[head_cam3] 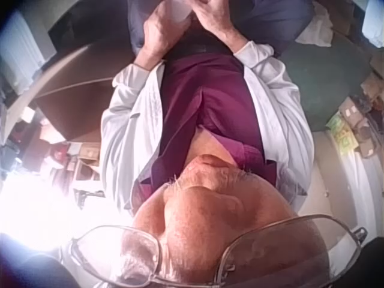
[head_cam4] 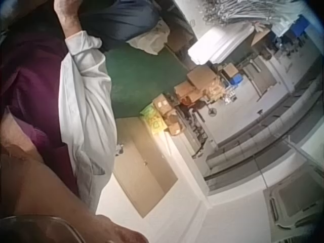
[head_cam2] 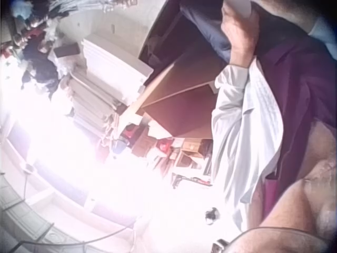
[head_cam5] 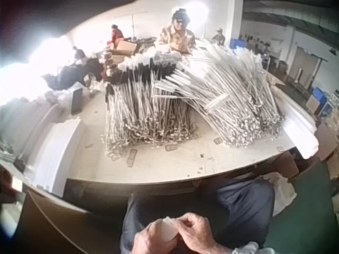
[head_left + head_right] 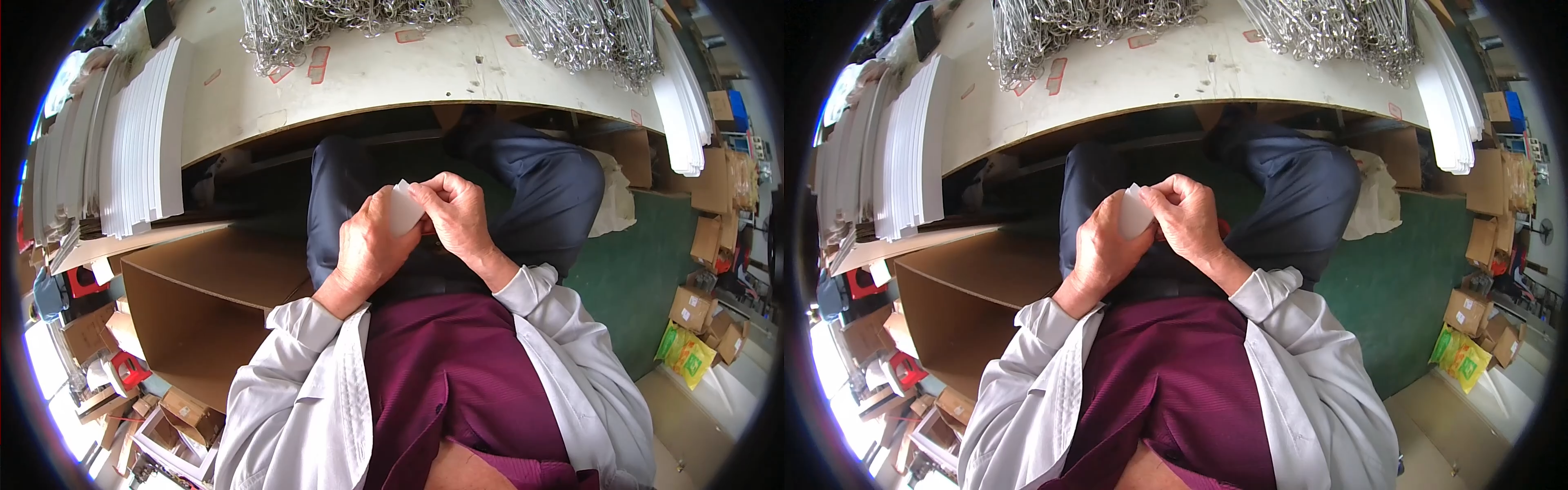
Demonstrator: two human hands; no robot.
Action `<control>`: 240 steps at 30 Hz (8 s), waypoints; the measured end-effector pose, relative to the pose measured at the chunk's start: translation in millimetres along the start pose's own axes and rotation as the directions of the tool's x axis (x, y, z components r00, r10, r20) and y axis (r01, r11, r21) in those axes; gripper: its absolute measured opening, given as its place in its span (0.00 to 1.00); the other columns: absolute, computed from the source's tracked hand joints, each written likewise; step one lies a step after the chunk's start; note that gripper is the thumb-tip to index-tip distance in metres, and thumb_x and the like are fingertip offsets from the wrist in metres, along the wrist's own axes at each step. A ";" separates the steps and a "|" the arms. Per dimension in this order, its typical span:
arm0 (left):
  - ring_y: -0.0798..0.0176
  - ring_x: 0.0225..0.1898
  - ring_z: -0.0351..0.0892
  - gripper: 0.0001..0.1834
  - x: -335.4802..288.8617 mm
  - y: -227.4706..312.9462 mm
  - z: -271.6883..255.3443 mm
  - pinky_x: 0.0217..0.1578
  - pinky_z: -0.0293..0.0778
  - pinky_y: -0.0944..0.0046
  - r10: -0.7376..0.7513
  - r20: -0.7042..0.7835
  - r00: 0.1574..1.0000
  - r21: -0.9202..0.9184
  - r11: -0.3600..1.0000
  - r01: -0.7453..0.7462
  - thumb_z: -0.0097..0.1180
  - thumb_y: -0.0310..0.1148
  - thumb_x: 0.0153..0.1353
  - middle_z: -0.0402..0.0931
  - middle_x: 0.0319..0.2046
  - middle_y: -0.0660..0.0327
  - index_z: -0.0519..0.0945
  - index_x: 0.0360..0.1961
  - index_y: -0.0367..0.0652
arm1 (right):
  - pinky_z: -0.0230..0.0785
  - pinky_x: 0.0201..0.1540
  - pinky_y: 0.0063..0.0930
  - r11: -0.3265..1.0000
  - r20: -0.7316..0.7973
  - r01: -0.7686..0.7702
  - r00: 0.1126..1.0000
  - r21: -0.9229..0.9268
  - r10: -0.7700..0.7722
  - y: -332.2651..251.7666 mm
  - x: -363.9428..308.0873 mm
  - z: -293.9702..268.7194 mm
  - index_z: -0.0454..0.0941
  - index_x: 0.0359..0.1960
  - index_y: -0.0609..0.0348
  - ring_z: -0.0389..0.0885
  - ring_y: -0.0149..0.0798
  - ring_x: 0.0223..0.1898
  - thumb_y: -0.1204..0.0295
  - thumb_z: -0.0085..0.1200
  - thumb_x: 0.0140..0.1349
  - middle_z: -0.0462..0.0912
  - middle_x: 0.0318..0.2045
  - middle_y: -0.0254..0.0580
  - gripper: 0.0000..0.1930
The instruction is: Inserting thin metal-handled brushes into white plastic housings at an assembly workstation.
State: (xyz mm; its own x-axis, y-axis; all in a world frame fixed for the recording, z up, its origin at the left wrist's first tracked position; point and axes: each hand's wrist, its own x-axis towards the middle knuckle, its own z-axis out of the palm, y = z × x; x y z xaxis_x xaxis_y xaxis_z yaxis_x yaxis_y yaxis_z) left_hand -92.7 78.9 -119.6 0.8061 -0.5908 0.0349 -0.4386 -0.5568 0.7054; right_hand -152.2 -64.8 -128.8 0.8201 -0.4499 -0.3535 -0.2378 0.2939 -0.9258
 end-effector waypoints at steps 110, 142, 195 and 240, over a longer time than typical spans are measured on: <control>0.72 0.25 0.76 0.14 144.7 -145.7 -212.0 0.27 0.73 0.66 -0.163 -0.350 0.922 -0.097 0.986 0.138 0.60 0.27 0.68 0.82 0.27 0.60 0.80 0.52 0.31 | 0.76 0.50 0.41 0.125 0.236 0.618 0.468 -0.776 -0.852 -76.7 116.0 -36.3 0.82 0.39 0.62 0.83 0.51 0.45 0.78 0.59 0.61 0.86 0.43 0.44 0.05; 0.56 0.26 0.85 0.09 281.5 -56.0 -199.1 0.34 0.80 0.56 0.189 -0.313 0.931 0.048 0.982 -0.184 0.61 0.31 0.59 0.85 0.25 0.49 0.87 0.35 0.36 | 0.75 0.48 0.39 0.054 0.271 0.627 0.411 -0.777 -0.870 -75.3 115.5 -31.6 0.81 0.40 0.58 0.81 0.48 0.42 0.78 0.59 0.60 0.84 0.43 0.40 0.07; 0.46 0.37 0.81 0.03 181.2 -38.3 -164.5 0.38 0.78 0.53 0.376 -0.408 0.832 0.146 0.926 -0.347 0.59 0.22 0.62 0.78 0.36 0.54 0.79 0.36 0.39 | 0.67 0.66 0.41 -0.235 0.649 0.793 0.248 -0.562 -0.719 -158.0 189.0 101.0 0.83 0.50 0.62 0.76 0.48 0.60 0.69 0.61 0.61 0.80 0.55 0.45 0.16; 0.56 0.41 0.86 0.10 94.3 73.5 -305.0 0.42 0.82 0.56 0.353 -0.493 0.795 -0.427 0.698 -0.575 0.48 0.29 0.76 0.81 0.48 0.39 0.74 0.50 0.32 | 0.64 0.69 0.40 -0.205 0.588 0.790 0.230 -0.579 -0.776 -138.8 225.7 127.3 0.80 0.53 0.70 0.75 0.48 0.62 0.65 0.53 0.70 0.82 0.55 0.51 0.20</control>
State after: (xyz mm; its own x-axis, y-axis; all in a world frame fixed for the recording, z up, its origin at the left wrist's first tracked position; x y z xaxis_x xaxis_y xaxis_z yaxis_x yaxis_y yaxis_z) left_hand 72.3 160.3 151.5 0.6819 -0.3785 0.6259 -0.6001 0.1998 0.7746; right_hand 132.1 -99.8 -63.0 0.6786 0.1642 0.7160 0.3950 -0.9033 -0.1672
